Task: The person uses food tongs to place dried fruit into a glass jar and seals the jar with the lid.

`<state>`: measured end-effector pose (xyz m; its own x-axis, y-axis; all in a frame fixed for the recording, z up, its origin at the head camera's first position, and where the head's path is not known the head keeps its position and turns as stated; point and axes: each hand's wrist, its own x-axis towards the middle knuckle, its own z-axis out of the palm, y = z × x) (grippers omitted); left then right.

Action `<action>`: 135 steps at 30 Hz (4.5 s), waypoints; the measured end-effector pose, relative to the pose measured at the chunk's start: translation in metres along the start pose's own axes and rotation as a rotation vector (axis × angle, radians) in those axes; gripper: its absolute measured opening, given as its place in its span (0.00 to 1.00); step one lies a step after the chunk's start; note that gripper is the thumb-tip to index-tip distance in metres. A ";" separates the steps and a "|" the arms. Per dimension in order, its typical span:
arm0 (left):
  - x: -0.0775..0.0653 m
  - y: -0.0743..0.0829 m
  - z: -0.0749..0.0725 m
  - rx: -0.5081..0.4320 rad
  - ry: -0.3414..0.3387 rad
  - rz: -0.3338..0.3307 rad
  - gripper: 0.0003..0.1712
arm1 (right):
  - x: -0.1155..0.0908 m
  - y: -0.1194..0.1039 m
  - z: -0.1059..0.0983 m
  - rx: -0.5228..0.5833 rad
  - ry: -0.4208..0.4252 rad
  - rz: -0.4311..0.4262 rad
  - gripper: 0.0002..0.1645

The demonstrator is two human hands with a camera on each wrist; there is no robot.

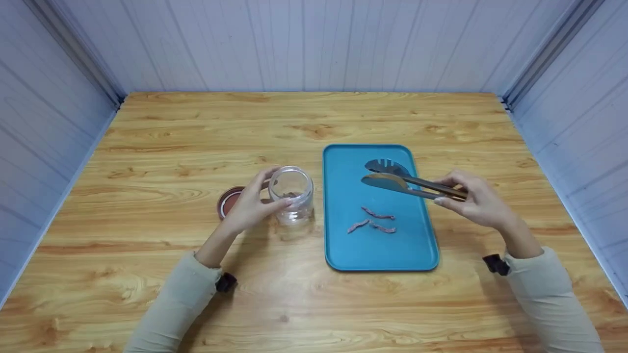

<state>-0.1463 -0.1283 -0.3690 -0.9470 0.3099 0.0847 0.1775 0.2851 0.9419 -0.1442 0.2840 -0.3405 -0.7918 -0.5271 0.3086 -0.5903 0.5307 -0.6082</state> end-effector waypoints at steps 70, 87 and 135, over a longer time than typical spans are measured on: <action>0.000 0.002 0.000 0.017 0.006 -0.008 0.40 | -0.062 0.063 0.009 -0.024 -0.156 0.124 0.12; 0.000 0.001 0.000 -0.004 0.003 -0.006 0.40 | -0.065 0.072 0.015 0.007 -0.123 0.111 0.11; 0.000 0.003 -0.001 0.007 -0.003 -0.029 0.40 | 0.043 -0.022 0.013 0.072 -0.135 -0.148 0.11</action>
<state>-0.1457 -0.1279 -0.3657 -0.9510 0.3039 0.0568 0.1521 0.3001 0.9417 -0.1632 0.2407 -0.3235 -0.6657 -0.6830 0.3005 -0.6824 0.3943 -0.6155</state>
